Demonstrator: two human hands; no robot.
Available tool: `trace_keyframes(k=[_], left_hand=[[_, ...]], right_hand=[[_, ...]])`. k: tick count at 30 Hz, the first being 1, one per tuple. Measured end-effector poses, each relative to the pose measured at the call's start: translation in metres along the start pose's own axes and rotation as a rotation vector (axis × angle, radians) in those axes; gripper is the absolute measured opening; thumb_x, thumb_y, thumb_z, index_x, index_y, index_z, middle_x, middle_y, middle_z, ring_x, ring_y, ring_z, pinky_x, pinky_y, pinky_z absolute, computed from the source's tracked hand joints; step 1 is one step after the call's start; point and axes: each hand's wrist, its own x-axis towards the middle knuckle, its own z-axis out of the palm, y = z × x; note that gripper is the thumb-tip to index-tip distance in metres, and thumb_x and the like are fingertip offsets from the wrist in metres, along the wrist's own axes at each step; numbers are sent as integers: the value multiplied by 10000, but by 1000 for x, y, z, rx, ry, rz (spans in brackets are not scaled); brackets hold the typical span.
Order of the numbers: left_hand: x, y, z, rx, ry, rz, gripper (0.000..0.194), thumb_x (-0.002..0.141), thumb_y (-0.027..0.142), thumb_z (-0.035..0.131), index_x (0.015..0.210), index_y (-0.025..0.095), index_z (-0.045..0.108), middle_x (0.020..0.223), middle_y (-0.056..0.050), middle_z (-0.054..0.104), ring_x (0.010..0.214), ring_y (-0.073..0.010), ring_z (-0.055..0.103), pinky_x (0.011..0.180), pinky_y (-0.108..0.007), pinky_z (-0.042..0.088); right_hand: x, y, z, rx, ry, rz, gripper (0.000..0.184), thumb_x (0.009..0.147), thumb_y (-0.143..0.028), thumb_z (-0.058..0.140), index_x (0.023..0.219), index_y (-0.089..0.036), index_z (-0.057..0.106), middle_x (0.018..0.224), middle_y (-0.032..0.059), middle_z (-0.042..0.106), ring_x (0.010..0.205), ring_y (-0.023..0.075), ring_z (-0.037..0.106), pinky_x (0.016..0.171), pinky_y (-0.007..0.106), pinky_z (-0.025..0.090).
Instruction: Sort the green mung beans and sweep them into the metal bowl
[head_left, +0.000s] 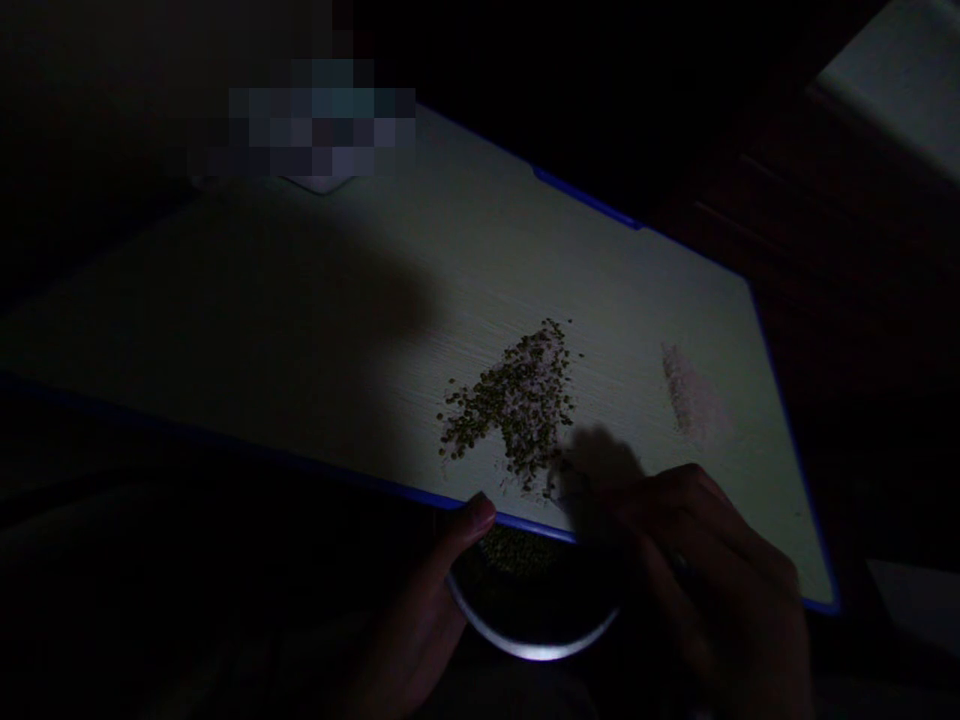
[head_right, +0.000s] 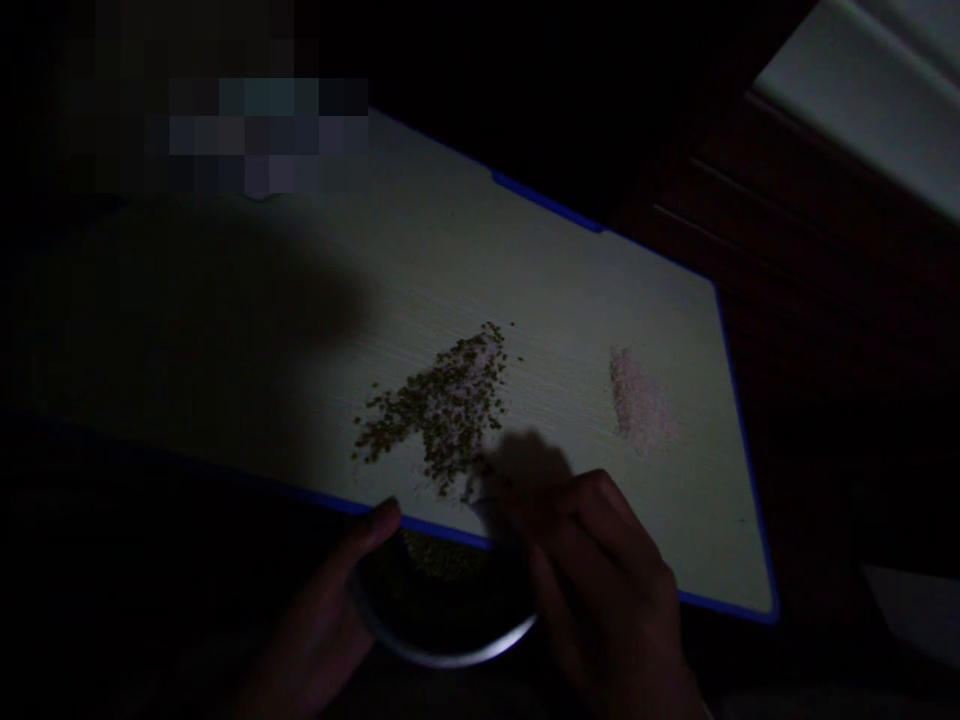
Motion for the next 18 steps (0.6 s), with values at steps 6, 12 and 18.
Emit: trace_keyframes(k=[6, 12, 18], left_hand=[[0, -1, -3, -29, -50, -1, 283, 812, 239, 860, 1093, 210, 832, 867, -50, 877, 1181, -333, 765, 1131, -466, 531], [-2, -1, -3, -34, -12, 2, 173, 793, 217, 875, 962, 217, 840, 845, -41, 873, 1177, -336, 766, 1149, -479, 517], [-2, -2, -1, -29, -41, 20, 172, 754, 238, 910, 909, 207, 842, 895, -55, 876, 1206, -348, 749, 1141, -455, 522]], right_hand=[[5, 2, 3, -52, 28, 23, 251, 1000, -47, 565, 1132, -216, 695, 941, 57, 680, 917, 182, 654, 747, 307, 553], [9, 0, 3, 3, 9, -30, 237, 995, -37, 595, 1139, -209, 675, 946, 56, 696, 895, 170, 642, 720, 282, 548], [6, -1, 1, 41, -43, -28, 262, 1009, -52, 586, 1212, -199, 663, 960, 58, 676, 902, 167, 611, 718, 276, 544]])
